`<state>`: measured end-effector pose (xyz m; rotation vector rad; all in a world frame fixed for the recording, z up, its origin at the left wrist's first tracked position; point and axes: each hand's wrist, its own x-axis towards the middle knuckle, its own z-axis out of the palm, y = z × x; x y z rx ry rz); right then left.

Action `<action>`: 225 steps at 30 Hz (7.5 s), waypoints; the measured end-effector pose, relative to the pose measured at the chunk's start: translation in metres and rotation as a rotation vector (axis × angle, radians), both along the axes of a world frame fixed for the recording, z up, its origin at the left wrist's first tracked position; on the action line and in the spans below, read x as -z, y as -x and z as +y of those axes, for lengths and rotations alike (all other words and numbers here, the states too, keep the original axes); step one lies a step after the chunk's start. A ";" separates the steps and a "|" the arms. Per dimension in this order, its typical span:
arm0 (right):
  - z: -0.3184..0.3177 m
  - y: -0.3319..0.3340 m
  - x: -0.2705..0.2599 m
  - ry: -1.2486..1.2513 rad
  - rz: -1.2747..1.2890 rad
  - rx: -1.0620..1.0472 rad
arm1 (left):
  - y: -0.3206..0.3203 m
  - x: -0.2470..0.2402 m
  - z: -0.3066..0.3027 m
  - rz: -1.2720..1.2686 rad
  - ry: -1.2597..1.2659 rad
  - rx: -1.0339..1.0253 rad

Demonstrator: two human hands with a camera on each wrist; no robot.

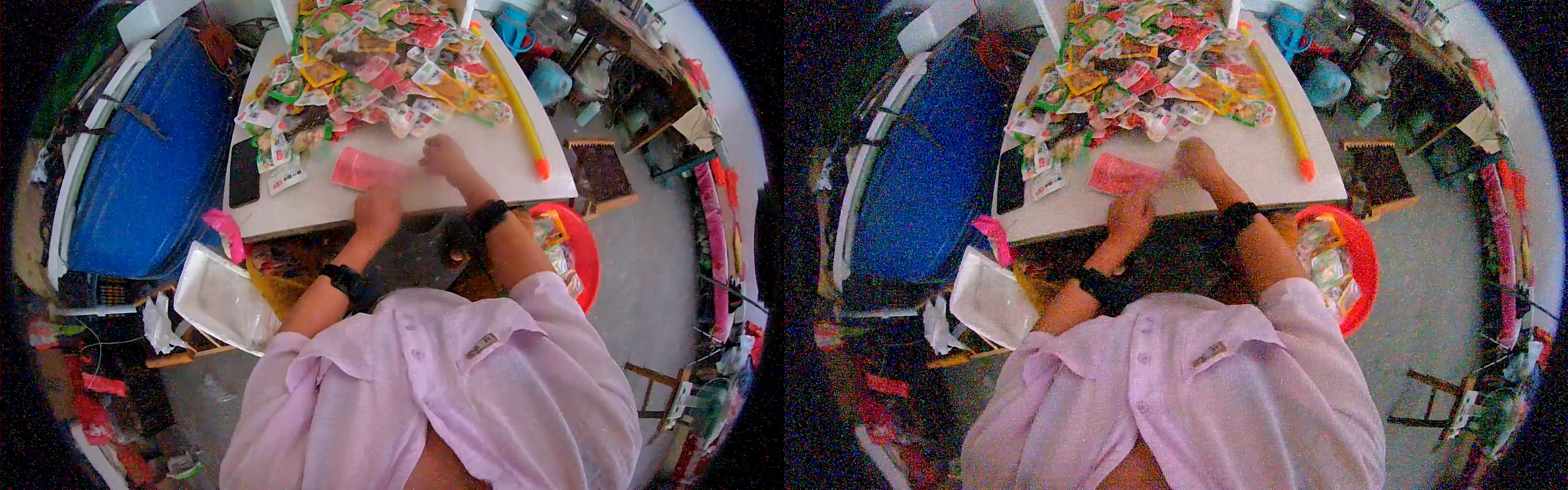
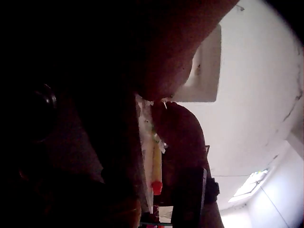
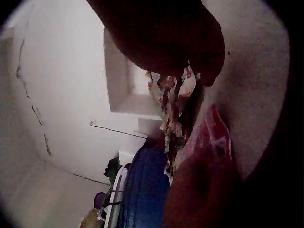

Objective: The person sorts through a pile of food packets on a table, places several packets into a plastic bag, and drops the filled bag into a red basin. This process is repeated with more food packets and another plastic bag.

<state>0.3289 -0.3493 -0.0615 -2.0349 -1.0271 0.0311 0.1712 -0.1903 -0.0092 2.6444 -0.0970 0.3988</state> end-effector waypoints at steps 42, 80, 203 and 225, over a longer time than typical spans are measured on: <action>0.053 -0.080 -0.065 -0.249 0.425 0.450 | -0.004 0.013 0.002 -0.068 -0.065 -0.026; -0.059 0.149 -0.046 -0.489 0.564 0.497 | 0.009 -0.013 -0.008 0.094 0.342 -0.108; -0.098 0.242 -0.186 -0.010 0.063 0.061 | 0.092 -0.100 0.004 0.444 0.764 0.515; -0.418 0.254 0.094 0.635 0.377 1.086 | 0.092 0.055 0.079 0.788 0.654 -0.005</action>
